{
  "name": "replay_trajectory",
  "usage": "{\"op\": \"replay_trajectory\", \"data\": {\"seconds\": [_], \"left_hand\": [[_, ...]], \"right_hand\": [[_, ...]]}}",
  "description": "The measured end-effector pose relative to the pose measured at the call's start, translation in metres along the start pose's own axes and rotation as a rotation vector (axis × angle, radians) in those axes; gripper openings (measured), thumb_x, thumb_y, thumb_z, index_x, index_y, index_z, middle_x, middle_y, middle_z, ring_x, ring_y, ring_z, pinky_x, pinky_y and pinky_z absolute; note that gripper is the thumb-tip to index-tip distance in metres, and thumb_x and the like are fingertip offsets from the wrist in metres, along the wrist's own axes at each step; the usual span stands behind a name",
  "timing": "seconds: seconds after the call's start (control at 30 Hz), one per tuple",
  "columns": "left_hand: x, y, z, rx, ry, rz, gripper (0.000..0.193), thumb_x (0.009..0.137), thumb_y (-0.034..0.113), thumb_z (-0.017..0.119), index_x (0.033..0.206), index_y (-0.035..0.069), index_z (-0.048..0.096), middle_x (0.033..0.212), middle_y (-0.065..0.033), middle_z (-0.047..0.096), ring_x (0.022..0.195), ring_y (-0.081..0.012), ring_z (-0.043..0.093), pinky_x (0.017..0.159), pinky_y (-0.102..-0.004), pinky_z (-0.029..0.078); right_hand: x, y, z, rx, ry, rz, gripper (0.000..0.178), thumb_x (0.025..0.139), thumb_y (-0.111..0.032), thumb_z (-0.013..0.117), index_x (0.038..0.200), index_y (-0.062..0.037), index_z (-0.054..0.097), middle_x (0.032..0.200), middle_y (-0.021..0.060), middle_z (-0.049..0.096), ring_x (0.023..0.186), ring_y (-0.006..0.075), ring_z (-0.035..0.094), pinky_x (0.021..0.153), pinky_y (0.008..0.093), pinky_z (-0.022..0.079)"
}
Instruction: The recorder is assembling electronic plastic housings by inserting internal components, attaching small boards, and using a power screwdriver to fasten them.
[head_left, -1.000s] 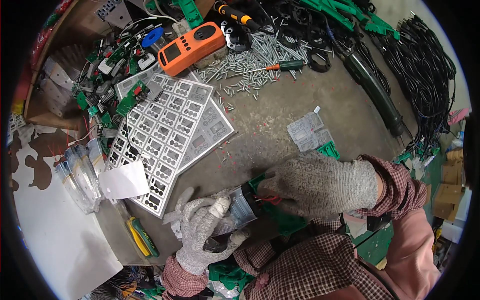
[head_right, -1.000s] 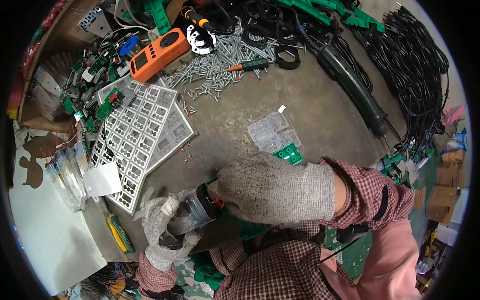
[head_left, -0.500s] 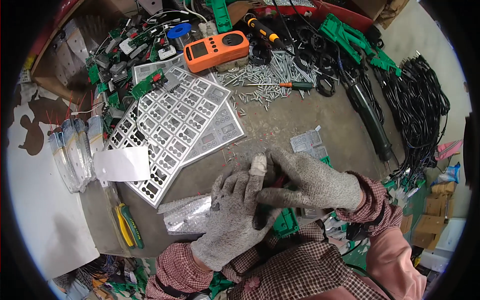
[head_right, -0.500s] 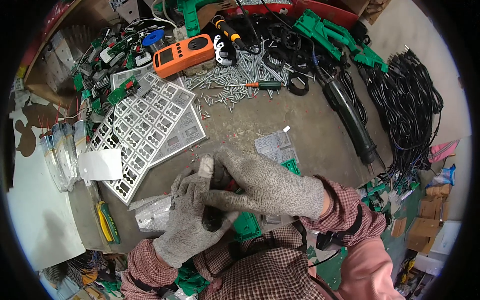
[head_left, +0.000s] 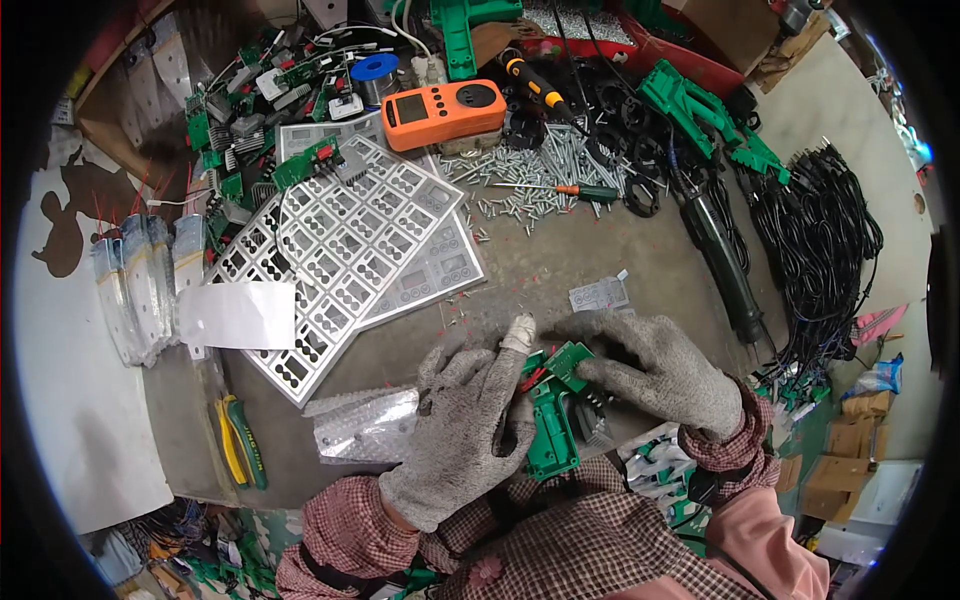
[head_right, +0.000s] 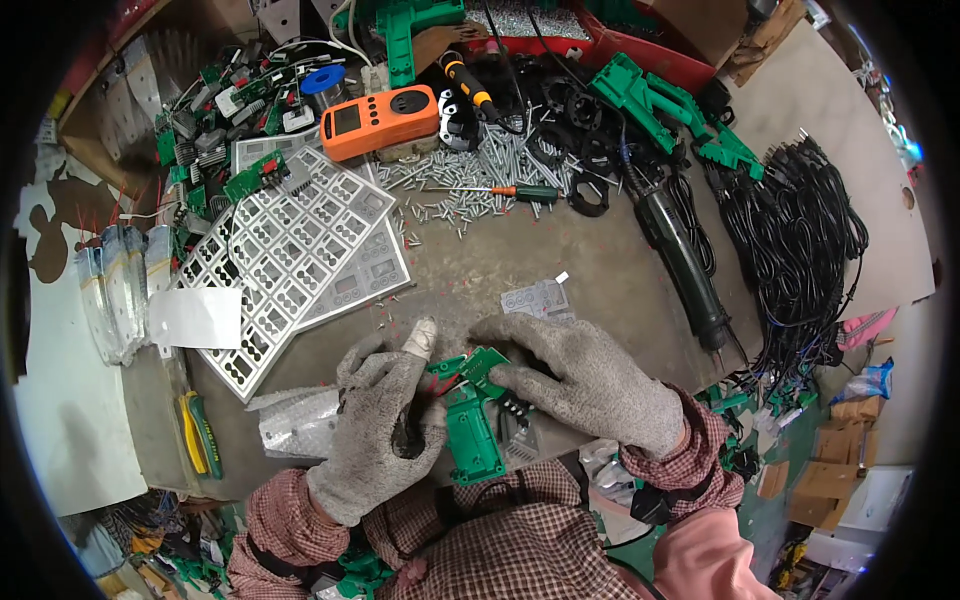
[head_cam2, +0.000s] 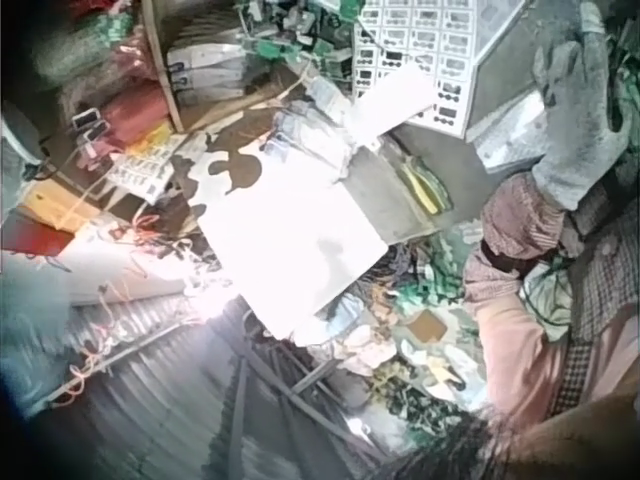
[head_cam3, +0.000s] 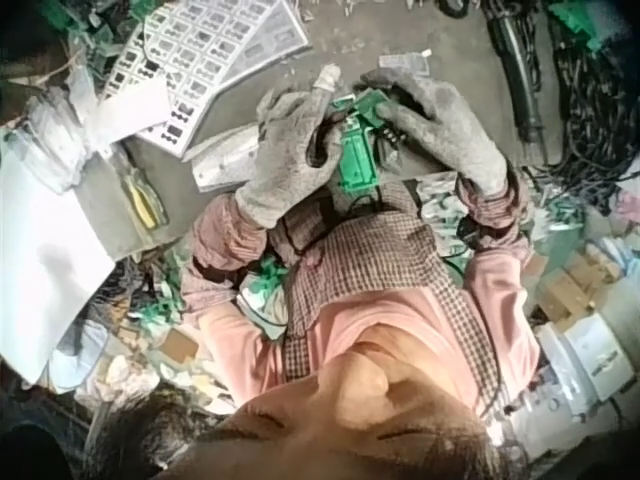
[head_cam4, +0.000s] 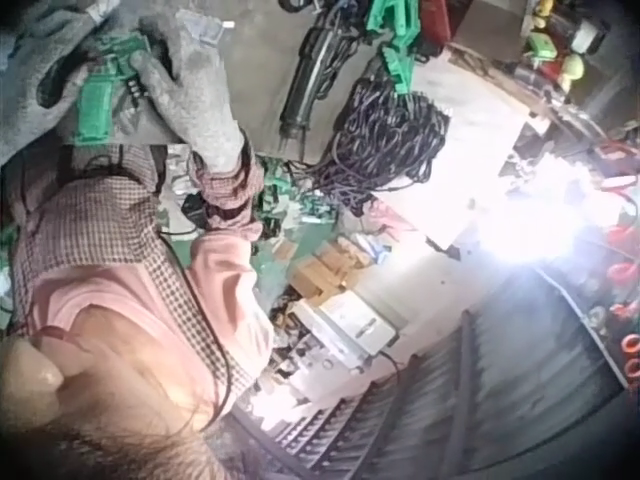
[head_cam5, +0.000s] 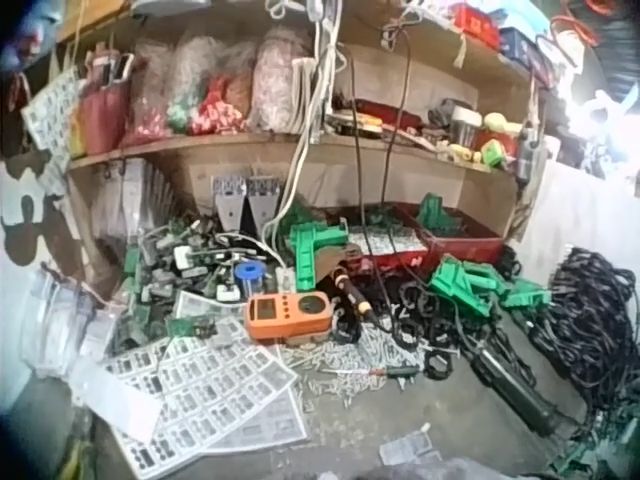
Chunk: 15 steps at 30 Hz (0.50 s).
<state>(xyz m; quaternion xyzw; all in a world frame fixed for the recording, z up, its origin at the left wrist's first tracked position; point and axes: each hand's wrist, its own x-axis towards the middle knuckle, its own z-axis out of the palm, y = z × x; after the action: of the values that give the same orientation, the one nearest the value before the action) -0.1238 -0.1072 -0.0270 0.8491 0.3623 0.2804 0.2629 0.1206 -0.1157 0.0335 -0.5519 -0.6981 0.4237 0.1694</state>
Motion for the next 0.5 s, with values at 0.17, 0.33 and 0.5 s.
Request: {"op": "replay_trajectory", "data": {"seconds": [0.17, 0.33, 0.5], "left_hand": [[-0.003, 0.0, 0.001, 0.025, 0.024, 0.013, 0.081, 0.083, 0.017, 0.069, 0.157, 0.003, 0.036, 0.108, -0.0137, 0.058, 0.108, -0.0308, 0.058, 0.11, -0.0537, 0.035], [0.001, 0.001, 0.0, -0.022, 0.007, -0.027, 0.082, 0.084, 0.019, 0.071, 0.156, 0.002, 0.037, 0.106, -0.0135, 0.06, 0.106, -0.0309, 0.059, 0.106, -0.0526, 0.036], [0.01, 0.01, -0.004, -0.065, 0.013, -0.059, 0.057, 0.08, 0.013, 0.075, 0.134, 0.001, 0.059, 0.094, -0.0056, 0.066, 0.099, -0.0295, 0.061, 0.108, -0.0491, 0.036]], "right_hand": [[-0.001, -0.005, 0.002, 0.071, -0.019, 0.038, 0.037, 0.099, -0.025, 0.063, 0.13, -0.0042, 0.061, 0.09, 0.0139, 0.064, 0.082, 0.0265, 0.065, 0.076, 0.0387, 0.051], [-0.004, -0.001, 0.005, 0.142, -0.023, 0.067, 0.035, 0.098, -0.025, 0.063, 0.127, -0.0046, 0.062, 0.08, 0.0079, 0.058, 0.072, 0.0173, 0.059, 0.067, 0.0339, 0.048], [-0.017, -0.006, 0.013, 0.148, 0.057, 0.119, 0.037, 0.097, -0.028, 0.066, 0.125, -0.0052, 0.061, 0.074, 0.0061, 0.055, 0.07, 0.0155, 0.057, 0.066, 0.0342, 0.047]]}}
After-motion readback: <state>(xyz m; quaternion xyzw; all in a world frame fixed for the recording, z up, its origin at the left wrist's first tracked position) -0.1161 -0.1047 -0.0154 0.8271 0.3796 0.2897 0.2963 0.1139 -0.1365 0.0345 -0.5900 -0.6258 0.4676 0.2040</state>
